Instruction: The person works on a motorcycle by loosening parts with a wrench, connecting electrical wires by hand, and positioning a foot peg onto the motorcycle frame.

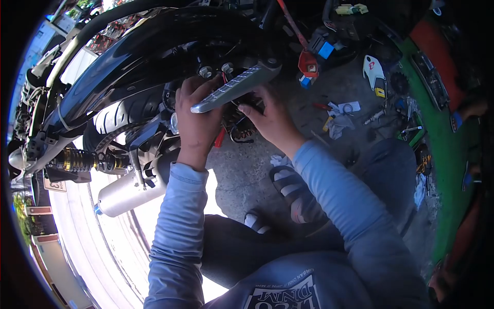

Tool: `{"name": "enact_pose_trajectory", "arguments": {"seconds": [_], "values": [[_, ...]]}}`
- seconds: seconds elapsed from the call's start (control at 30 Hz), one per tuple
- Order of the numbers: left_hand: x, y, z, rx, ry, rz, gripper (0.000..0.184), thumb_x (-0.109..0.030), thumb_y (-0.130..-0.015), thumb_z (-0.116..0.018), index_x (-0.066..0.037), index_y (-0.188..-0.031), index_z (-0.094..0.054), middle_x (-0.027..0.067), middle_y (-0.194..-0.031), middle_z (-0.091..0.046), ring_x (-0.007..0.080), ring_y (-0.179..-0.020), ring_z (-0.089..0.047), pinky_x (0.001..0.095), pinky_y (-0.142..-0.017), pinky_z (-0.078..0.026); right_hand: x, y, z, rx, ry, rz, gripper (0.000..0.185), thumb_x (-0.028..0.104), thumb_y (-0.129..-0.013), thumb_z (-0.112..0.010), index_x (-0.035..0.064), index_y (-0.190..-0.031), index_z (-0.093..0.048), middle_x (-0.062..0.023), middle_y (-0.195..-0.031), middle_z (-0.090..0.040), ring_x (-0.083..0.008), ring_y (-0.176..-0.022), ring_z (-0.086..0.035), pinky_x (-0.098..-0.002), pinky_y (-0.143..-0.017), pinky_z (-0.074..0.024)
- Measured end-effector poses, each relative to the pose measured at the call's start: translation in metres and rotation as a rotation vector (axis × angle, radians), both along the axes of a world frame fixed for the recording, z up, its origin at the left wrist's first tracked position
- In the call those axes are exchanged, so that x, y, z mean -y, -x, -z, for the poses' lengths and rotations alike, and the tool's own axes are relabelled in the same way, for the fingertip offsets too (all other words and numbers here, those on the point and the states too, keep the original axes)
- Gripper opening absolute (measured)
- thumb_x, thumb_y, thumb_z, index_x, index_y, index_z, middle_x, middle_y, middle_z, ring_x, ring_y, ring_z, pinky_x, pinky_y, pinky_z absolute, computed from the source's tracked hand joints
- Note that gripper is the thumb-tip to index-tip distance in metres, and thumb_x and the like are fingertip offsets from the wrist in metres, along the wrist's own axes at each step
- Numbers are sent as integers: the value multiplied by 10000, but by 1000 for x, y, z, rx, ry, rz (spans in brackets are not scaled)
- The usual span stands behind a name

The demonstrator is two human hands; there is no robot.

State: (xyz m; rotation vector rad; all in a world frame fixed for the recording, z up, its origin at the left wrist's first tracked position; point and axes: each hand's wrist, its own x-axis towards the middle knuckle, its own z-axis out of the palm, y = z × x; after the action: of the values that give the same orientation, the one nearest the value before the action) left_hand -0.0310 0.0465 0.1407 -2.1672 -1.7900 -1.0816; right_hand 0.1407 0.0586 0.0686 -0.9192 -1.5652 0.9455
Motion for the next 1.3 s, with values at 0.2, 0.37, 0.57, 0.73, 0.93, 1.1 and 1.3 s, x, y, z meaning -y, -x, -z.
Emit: {"name": "enact_pose_trajectory", "arguments": {"seconds": [0.2,0.37,0.57,0.73,0.93,1.1,1.3], "values": [[17,-21,-5,209,-28,-60,319,-99,-787,-721,-11,-1086,-654,168,-1087,-589,309,-876,-612,374,-761,-511,-21,12,22,-372,236,-173,281,71,-864,-682,13,-1118,-578,-112,-994,-634,-173,-829,-599,-303,-735,-508],[39,-35,7,381,194,-111,229,-53,-829,-674,3,-1048,-640,157,-1069,-626,285,-848,-621,347,-741,-509,-22,-3,5,-260,285,-227,266,74,-854,-681,1,-1096,-600,-98,-934,-657,-148,-784,-599,-285,-691,-506],[47,-45,35,771,436,86,234,-90,-910,-650,19,-1116,-622,120,-1111,-664,205,-886,-651,284,-781,-511,-16,-15,-30,42,282,-234,198,90,-835,-691,-15,-998,-649,-68,-809,-674,-135,-684,-596,-267,-624,-497],[49,-49,32,1164,447,182,278,-75,-915,-645,13,-1171,-583,102,-1083,-659,178,-901,-629,272,-822,-496,-21,-19,-43,130,286,-246,173,97,-823,-694,-23,-947,-677,-62,-788,-689,-128,-647,-596,-260,-609,-494],[47,-42,39,1155,342,241,282,-74,-897,-656,-22,-1163,-577,76,-997,-649,157,-872,-608,262,-785,-488,-12,-8,-55,42,293,-248,203,103,-810,-695,-17,-974,-688,-66,-806,-704,-136,-648,-615,-270,-601,-501],[49,-37,32,1202,428,232,301,-67,-889,-662,-28,-1172,-567,69,-979,-639,145,-862,-593,261,-774,-479,-10,-3,-61,104,280,-204,219,98,-803,-687,-13,-993,-693,-79,-840,-718,-140,-679,-643,-267,-616,-511],[51,-31,32,1170,497,217,280,-79,-898,-650,-32,-1164,-580,65,-986,-637,134,-849,-576,253,-761,-465,-2,5,-72,284,227,-89,227,94,-804,-677,-13,-1003,-693,-87,-867,-728,-149,-698,-659,-270,-618,-518]]}}
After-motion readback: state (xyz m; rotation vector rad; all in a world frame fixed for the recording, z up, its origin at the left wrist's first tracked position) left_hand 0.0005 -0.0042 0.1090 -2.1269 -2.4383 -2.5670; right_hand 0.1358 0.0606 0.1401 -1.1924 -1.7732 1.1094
